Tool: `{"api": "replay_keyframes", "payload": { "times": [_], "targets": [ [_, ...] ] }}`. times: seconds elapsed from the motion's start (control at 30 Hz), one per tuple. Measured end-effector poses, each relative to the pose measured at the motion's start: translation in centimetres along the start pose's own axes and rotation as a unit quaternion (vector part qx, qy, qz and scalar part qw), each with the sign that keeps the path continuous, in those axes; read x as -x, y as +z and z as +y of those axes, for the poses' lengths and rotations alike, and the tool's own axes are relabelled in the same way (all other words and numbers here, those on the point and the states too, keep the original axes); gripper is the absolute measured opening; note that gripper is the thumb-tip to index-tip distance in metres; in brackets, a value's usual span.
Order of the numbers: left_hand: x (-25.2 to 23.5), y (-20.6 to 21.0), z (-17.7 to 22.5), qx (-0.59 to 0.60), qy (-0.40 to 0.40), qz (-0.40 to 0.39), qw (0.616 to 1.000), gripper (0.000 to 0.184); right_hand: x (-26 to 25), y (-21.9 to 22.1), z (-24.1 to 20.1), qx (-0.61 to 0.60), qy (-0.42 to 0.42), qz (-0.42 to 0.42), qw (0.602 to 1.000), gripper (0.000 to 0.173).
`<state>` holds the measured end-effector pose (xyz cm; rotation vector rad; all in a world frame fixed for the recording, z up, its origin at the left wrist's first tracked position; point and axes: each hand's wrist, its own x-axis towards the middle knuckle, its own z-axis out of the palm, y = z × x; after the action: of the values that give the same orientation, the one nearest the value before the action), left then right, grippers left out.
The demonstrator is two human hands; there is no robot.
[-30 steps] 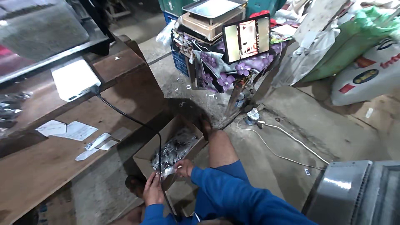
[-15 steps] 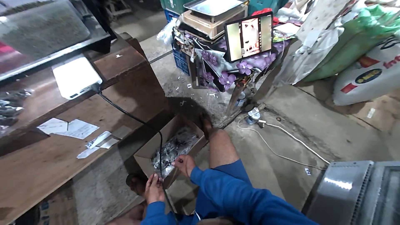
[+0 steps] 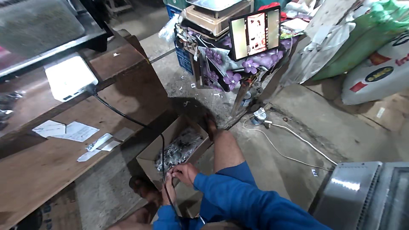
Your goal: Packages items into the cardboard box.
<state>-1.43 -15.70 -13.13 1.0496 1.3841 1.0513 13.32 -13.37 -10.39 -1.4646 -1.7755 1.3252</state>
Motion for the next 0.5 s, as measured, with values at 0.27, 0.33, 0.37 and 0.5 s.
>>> {"api": "replay_keyframes", "payload": {
  "times": [0.27,0.33,0.37,0.5],
  "targets": [
    [0.5,0.0,0.1,-0.013,-0.038,0.017,0.999,0.048,-0.3,-0.7,0.1,-0.016,0.058,0.019,0.998,0.039],
    [0.1,-0.5,0.1,-0.038,-0.031,-0.006,0.999,0.039,-0.4,-0.8,0.2,-0.025,0.066,0.02,0.997,0.04],
    [-0.1,-0.9,0.1,-0.057,-0.019,-0.027,0.998,0.034,-0.4,-0.8,0.3,-0.036,0.074,0.02,0.996,0.041],
    [-0.2,-1.0,0.9,-0.14,0.019,-0.074,0.987,0.028,-0.6,-1.3,0.1,-0.044,0.096,0.017,0.994,0.039]
  ]
}}
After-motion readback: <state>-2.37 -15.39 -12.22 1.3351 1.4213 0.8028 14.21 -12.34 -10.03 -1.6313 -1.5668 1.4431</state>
